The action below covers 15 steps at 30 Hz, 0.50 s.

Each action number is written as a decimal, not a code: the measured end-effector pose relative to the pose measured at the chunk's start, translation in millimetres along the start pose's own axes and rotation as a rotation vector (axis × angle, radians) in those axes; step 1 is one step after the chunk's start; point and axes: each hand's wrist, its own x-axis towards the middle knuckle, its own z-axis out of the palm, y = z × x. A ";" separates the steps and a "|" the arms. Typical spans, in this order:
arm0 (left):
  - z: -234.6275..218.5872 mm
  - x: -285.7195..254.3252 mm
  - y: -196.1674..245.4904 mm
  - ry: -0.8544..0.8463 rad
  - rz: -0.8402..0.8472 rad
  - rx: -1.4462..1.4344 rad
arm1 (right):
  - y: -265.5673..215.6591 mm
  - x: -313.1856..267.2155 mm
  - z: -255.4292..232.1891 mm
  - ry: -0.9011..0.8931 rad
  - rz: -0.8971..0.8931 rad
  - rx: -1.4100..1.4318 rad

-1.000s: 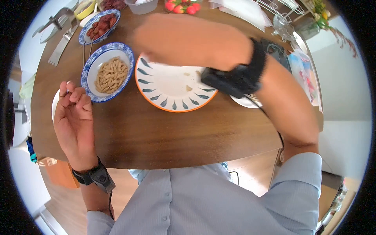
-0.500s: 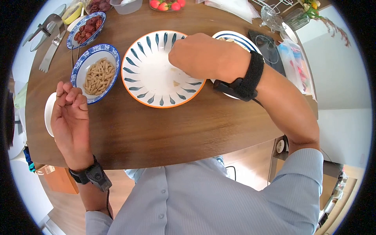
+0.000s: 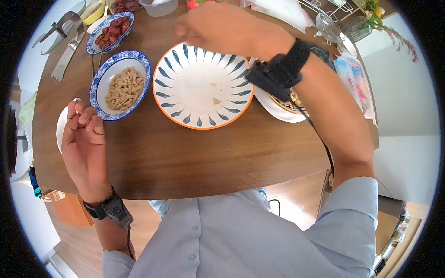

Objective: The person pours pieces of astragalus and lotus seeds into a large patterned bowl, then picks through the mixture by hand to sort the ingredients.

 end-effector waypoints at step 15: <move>17.2 -7.4 -18.7 0.028 -0.106 0.176 | 39.4 -2.7 -14.3 -0.357 0.068 0.333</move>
